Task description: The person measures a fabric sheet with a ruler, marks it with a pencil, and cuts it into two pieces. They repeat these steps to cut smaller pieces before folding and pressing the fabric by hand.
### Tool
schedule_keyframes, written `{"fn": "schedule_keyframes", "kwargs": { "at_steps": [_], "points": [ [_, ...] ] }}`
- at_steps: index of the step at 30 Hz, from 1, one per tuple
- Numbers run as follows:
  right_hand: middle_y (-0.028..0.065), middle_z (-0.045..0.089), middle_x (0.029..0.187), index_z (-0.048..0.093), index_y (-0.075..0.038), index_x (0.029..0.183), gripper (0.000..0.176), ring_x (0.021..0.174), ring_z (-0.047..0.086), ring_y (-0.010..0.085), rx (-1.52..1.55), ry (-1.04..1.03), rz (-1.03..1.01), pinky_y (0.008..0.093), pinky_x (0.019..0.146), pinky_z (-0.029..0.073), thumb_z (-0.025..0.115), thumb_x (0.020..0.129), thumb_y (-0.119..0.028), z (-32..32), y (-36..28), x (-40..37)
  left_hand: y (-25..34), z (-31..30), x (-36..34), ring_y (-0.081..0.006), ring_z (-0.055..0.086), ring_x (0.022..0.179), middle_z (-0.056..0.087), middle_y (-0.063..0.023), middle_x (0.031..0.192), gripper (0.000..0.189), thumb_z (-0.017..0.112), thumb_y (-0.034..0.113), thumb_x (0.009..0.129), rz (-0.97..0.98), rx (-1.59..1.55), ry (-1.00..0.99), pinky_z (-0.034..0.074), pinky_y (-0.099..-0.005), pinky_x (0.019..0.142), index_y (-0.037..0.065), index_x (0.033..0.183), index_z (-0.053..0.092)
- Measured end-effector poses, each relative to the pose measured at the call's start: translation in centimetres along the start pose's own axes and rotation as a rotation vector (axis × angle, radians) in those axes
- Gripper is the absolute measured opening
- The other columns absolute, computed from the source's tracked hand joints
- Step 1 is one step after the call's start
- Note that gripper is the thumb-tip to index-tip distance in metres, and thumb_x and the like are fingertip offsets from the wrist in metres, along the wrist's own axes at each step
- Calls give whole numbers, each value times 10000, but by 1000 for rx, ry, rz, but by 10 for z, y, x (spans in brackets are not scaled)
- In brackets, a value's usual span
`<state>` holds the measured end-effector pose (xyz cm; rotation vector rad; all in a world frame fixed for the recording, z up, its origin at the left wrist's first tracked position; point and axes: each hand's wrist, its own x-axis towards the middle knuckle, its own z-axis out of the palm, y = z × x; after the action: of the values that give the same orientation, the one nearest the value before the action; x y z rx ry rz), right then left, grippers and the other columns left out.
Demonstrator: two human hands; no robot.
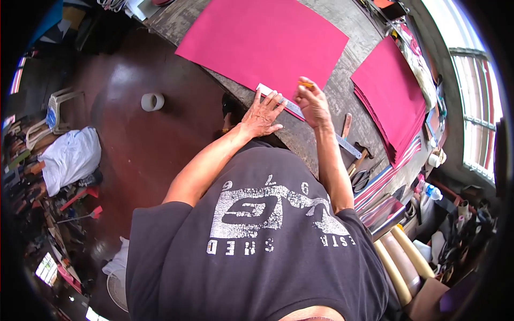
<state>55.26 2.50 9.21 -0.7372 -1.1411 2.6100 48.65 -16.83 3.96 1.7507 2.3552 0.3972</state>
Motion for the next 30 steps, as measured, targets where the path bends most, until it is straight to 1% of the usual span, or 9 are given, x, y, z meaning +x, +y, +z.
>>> {"fn": "schedule_keyframes", "kwargs": {
  "at_steps": [3,7,10,13,16,18,19,27,30],
  "points": [
    [16,619,786,666,-11,1152,247,669,597,114,-180,-13,40,244,627,497,666,996,-202,25,26,16,3,-15,2,-313,281,1470,396,-137,1495,808,611,584,895,-5,81,-92,129,-684,1187,68,1489,431],
    [28,646,723,667,16,1057,260,607,600,101,-1046,54,-134,268,548,472,600,1036,-235,59,32,25,2,-18,2,-305,291,1457,412,-131,1494,820,543,625,923,-1,116,-188,122,-673,1195,44,1487,423],
    [66,675,746,649,3,1016,232,586,615,113,-1111,24,-370,291,533,482,594,1037,-222,47,60,39,-1,-17,1,-332,254,1500,402,-150,1552,818,548,613,920,-1,75,-116,69,-666,1212,43,1495,431],
    [124,690,772,591,-5,1066,182,641,677,233,-1207,8,-437,359,578,515,551,1049,-181,46,73,42,-3,-8,-1,-340,166,1528,343,-137,1595,867,508,650,929,16,113,-112,80,-675,1204,46,1536,368],
    [183,680,814,557,-3,1093,164,731,680,369,-1260,-33,-478,435,623,517,546,1039,-157,46,76,42,-2,-8,-1,-360,99,1548,302,-139,1628,887,494,662,928,-5,133,-204,58,-678,1207,52,1555,344],
    [235,653,846,546,-6,1070,142,779,646,458,-1243,-60,-478,505,644,499,566,1018,-136,47,75,43,-4,-4,-3,-377,156,1532,378,-152,1585,871,476,658,934,11,126,-109,51,-677,1211,36,1535,373],
    [235,650,849,547,-3,1064,142,783,642,458,-1249,-60,-474,507,650,497,567,1016,-135,48,75,43,-5,-2,-4,-386,185,1524,415,-159,1563,865,468,656,937,20,121,-61,47,-676,1213,27,1525,388],
    [230,624,853,558,12,996,140,794,623,438,-1343,-104,-530,509,675,489,590,997,-124,56,73,42,-4,1,-4,-423,171,1519,388,-171,1580,873,446,664,939,-5,109,-126,39,-668,1217,33,1537,371],
    [230,621,837,551,19,983,141,780,624,436,-1401,-159,-645,513,668,487,595,992,-115,56,77,39,-2,2,-7,-460,146,1515,357,-188,1594,892,444,670,929,-21,132,-116,38,-659,1221,35,1548,349]
  ]
}}
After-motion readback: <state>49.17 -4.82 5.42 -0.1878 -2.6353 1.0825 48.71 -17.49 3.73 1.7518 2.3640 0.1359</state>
